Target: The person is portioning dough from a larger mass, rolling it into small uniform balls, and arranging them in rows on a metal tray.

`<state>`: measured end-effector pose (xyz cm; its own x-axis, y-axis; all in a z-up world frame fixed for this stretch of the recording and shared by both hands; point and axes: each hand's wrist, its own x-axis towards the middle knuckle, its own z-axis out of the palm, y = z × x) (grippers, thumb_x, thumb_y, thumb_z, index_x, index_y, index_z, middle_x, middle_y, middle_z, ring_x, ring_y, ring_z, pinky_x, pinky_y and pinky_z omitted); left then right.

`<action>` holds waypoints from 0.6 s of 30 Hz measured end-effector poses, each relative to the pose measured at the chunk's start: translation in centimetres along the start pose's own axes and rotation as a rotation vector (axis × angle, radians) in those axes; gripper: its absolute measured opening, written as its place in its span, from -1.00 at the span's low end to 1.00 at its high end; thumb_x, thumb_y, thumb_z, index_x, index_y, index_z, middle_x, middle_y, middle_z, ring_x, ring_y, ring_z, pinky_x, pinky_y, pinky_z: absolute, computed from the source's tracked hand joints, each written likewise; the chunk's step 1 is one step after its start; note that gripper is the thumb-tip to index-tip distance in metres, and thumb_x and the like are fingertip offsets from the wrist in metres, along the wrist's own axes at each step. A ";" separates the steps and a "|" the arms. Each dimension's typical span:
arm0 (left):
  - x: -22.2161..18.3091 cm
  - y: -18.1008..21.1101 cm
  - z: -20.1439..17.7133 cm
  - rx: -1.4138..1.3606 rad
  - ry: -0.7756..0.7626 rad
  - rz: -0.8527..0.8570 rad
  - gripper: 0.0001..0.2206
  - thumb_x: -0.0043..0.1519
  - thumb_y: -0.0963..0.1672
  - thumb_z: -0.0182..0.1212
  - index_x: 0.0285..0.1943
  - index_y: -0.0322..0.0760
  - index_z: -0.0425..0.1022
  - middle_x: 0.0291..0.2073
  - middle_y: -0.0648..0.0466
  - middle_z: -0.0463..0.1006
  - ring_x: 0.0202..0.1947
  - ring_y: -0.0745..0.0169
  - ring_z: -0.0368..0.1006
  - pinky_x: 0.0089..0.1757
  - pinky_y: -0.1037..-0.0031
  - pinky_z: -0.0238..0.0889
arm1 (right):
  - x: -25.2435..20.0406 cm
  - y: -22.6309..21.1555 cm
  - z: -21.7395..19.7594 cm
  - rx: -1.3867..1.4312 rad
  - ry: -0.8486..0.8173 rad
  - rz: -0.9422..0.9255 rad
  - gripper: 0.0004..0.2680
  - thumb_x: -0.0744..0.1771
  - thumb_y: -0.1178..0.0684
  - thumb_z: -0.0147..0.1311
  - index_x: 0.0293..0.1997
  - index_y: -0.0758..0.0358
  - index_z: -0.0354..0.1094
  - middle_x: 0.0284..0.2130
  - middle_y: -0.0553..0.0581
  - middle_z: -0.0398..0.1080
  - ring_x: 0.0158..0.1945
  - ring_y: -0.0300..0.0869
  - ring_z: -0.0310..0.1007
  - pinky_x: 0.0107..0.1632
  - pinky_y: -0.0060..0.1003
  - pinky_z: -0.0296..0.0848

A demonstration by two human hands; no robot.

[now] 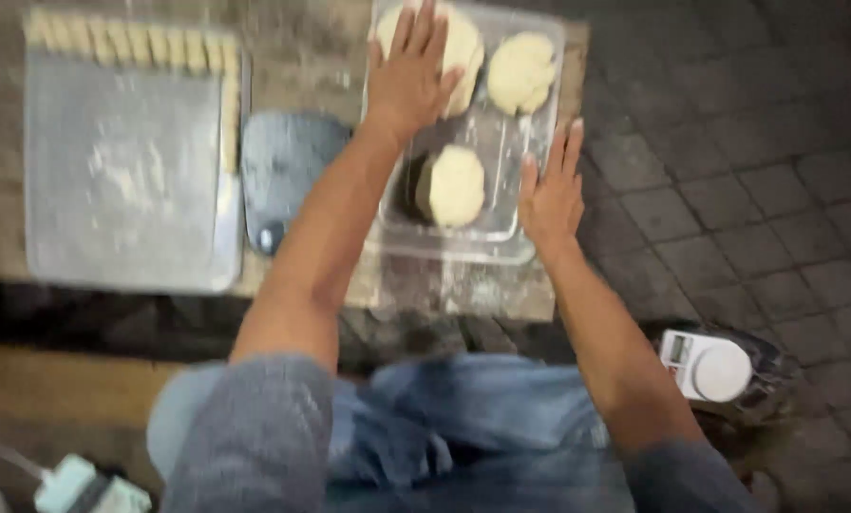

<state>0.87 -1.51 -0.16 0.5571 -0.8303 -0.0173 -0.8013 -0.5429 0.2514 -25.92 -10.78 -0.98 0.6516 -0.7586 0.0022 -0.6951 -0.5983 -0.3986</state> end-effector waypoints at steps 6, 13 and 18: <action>-0.1 2.7 -1.6 0.187 -0.111 -0.132 -0.35 0.47 0.22 -0.25 0.67 -0.01 -0.14 0.57 0.10 -0.29 0.53 -0.07 -0.41 0.25 -0.48 -0.18 | -0.9 0.0 -0.3 0.010 0.011 -0.062 -0.50 0.50 -0.32 -0.39 0.64 0.09 -0.17 0.58 0.08 -0.31 0.23 0.28 0.41 0.07 0.20 0.39; -1.7 -0.3 5.4 0.332 0.411 0.102 -0.30 0.52 0.29 -0.75 0.74 0.03 -0.56 0.63 -0.01 -0.63 0.60 -0.31 -0.68 0.35 -0.48 -0.26 | -0.7 -0.7 -1.0 0.012 -0.035 -0.004 -0.49 0.48 -0.33 -0.39 0.64 0.03 -0.19 0.58 -0.01 -0.36 0.24 0.35 0.36 0.13 0.28 0.32; -3.5 1.3 -0.2 0.170 0.046 0.270 -0.47 0.55 0.05 -0.39 0.71 -0.04 -0.17 0.61 0.15 -0.30 0.58 -0.04 -0.44 0.37 -0.28 -0.41 | -0.3 -0.6 -0.9 0.026 -0.023 -0.013 -0.49 0.48 -0.34 -0.40 0.64 0.02 -0.19 0.58 0.00 -0.34 0.26 0.34 0.35 0.16 0.32 0.30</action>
<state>-2.09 0.72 0.40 0.3257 -0.9427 0.0723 -0.9442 -0.3204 0.0761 -25.96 -10.48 0.08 0.6674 -0.7446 -0.0136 -0.6787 -0.6006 -0.4226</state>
